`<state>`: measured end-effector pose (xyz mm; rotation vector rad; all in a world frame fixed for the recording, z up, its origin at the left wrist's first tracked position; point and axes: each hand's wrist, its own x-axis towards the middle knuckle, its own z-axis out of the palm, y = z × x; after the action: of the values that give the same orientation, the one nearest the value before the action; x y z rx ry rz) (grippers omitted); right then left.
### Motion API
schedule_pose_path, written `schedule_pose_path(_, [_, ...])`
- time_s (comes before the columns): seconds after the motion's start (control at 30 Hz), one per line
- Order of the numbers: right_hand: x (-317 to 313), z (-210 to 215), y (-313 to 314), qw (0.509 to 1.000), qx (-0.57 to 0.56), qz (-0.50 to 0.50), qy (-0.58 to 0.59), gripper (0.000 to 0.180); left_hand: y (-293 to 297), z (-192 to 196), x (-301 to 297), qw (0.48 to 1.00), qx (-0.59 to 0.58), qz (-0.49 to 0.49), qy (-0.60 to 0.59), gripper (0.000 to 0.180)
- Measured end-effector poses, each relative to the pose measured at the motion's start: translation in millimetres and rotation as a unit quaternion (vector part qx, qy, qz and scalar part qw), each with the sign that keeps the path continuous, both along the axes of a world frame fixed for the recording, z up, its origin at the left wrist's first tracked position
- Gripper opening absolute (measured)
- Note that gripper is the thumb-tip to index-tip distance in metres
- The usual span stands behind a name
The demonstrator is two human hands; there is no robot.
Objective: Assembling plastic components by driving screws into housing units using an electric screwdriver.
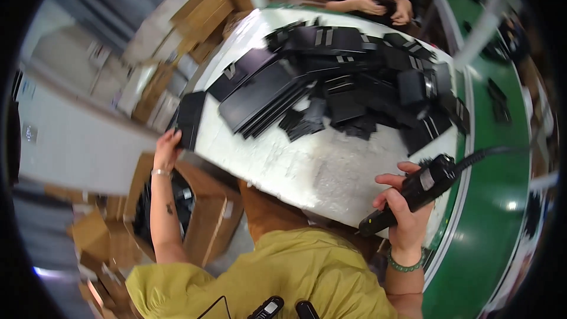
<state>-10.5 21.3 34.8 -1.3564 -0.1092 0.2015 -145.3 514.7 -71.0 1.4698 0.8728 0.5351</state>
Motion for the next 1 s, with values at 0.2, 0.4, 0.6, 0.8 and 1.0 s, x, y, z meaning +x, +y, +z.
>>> schedule_pose_path(0.2, [-8.2, -2.8, -36.0, 0.997, 0.021, -0.067, -0.022, 0.049, -32.6, 99.1, 73.9, 0.783, 0.616, -0.023, 0.088, 0.047])
schedule_pose_path(0.4, [-21.5, 0.6, -42.4, 0.989, 0.074, -0.118, -0.054, 0.047, -153.4, 131.9, 274.7, 0.730, 0.548, -0.397, -0.101, 0.061])
schedule_pose_path(0.6, [-33.8, 12.1, -66.7, 0.982, 0.084, -0.148, -0.079, 0.046, -139.1, 108.3, 341.1, 0.682, 0.548, -0.484, -0.011, 0.074])
schedule_pose_path(0.8, [-25.9, 0.2, -85.5, 0.984, 0.062, -0.144, -0.086, 0.045, -196.3, 143.2, 259.0, 0.703, 0.593, -0.382, -0.094, 0.062])
schedule_pose_path(1.0, [-8.8, 0.0, -75.1, 0.984, 0.093, -0.125, -0.090, 0.045, -283.7, 62.7, 124.8, 0.680, 0.428, -0.588, -0.095, 0.066])
